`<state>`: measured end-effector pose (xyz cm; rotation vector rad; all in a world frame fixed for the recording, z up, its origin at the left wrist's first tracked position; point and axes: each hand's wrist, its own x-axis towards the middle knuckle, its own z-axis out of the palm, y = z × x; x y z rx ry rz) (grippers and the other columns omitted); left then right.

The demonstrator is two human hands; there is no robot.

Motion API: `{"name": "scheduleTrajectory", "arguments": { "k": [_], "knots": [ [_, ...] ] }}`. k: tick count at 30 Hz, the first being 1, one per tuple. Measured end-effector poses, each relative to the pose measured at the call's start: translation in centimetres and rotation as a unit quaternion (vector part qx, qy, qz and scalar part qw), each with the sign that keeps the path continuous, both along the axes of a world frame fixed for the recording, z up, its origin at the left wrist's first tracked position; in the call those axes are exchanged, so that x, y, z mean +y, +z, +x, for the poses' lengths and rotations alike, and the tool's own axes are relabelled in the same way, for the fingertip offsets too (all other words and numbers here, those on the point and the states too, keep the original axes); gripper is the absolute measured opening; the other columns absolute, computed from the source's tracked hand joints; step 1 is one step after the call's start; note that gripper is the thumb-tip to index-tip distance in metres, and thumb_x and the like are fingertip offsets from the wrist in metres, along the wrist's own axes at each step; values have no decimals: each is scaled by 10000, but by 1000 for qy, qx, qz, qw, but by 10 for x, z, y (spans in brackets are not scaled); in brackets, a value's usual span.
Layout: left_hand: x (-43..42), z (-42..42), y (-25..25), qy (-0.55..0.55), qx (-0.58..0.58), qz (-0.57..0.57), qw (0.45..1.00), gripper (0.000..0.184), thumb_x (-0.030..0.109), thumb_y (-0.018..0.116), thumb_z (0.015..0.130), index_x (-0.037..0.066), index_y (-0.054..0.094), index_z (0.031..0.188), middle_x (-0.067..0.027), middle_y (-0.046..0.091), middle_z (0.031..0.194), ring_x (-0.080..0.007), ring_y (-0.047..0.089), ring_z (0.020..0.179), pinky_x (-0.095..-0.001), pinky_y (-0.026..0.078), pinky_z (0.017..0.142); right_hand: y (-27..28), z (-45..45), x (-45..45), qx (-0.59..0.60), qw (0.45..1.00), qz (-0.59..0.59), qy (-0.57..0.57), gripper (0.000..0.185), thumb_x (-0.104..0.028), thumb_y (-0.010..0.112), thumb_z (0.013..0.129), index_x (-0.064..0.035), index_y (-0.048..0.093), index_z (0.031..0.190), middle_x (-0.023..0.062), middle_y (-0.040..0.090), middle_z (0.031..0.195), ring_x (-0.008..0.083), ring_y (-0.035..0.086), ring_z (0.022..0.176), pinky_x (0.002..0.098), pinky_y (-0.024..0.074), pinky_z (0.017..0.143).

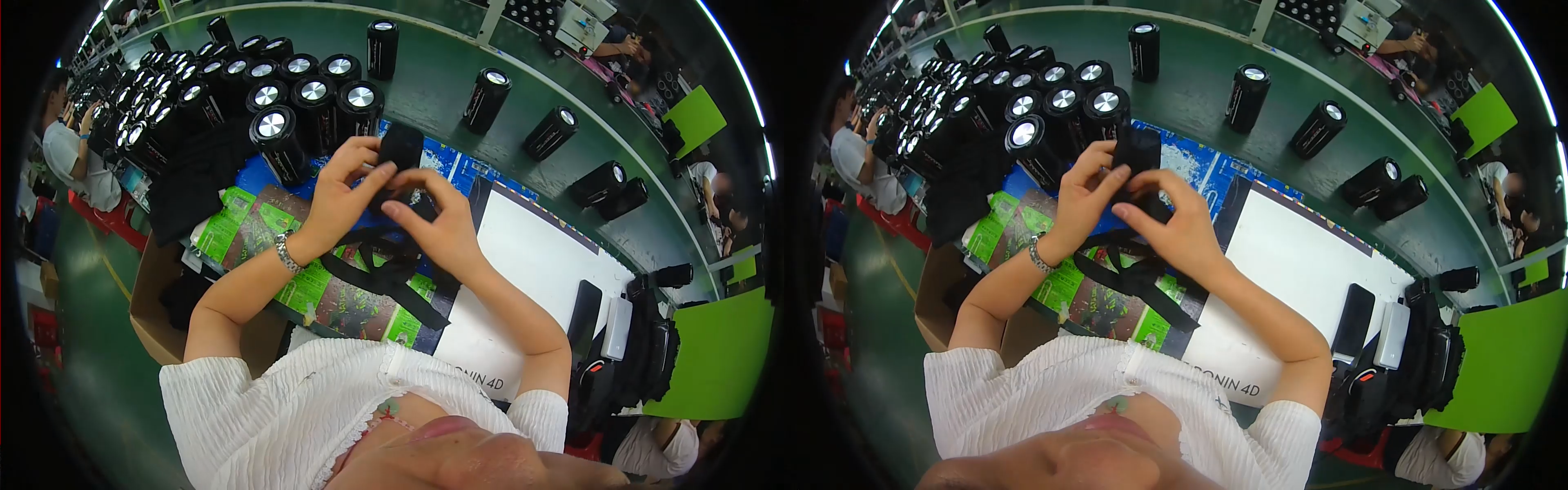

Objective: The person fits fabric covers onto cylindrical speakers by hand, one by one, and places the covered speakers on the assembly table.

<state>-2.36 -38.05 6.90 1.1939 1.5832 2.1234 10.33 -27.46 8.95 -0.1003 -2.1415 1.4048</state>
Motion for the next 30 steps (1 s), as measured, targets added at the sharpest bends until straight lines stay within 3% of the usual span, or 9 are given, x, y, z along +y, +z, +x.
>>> {"name": "scheduleTrajectory", "arguments": {
  "k": [3,6,9,10,12,18,23,27,30],
  "knots": [
    [-4,5,7,1,149,-24,989,79,35,648,814,-24,598,834,-140,577,1132,-228,569,1017,-319,431,864,-1,-1,11,26,997,-65,-25,396,-204,789,737,-38,590,1036,70,626,969,167,583,964,301,430,886],
    [-1,10,12,10,197,-11,980,127,80,593,876,-39,612,916,-150,570,1165,-208,557,1031,-299,420,878,14,11,19,21,982,-185,12,275,-148,744,781,-23,620,992,21,613,888,85,558,859,234,429,796],
    [9,10,53,-141,135,30,980,247,142,465,963,-38,621,1031,-117,554,1201,-155,533,1066,-275,405,907,31,14,43,59,974,-217,10,207,-95,674,832,-11,643,1018,10,631,865,73,563,810,211,429,754],
    [15,13,65,-147,24,15,989,227,128,503,949,-27,594,1089,-93,572,1160,-141,530,1078,-274,410,923,37,15,50,73,975,-207,26,218,-88,666,837,-9,643,1039,13,639,889,74,566,811,212,431,751],
    [39,18,78,-115,30,28,992,301,129,546,924,-11,538,1190,-78,588,1134,-122,537,1046,-271,417,918,56,26,62,31,986,-161,43,245,-93,633,861,2,642,1087,17,653,904,73,569,830,206,441,749],
    [89,31,82,-304,11,-102,947,252,127,641,868,21,583,1089,-8,626,968,-72,583,913,-227,443,848,77,70,98,-65,995,-67,-19,227,-142,630,855,1,677,1026,6,644,812,57,541,731,207,423,649],
    [128,57,77,-343,-13,-184,921,156,188,639,879,50,629,952,57,563,788,6,437,663,-151,332,589,80,109,104,-125,978,-63,-158,265,-182,739,754,4,688,936,12,626,772,72,557,690,211,430,647],
    [150,64,71,-392,2,-214,895,149,200,614,890,54,608,921,52,533,771,-11,429,656,-162,348,604,69,129,122,-133,969,-62,-199,278,-202,784,707,2,677,863,12,623,726,85,547,644,232,407,586],
    [166,63,50,-495,-130,-133,849,142,197,647,876,58,622,890,44,531,749,-36,467,653,-181,403,652,73,145,128,-133,965,-141,-178,289,-205,803,689,-18,656,854,2,614,731,91,557,634,236,439,605]
  ]
}}
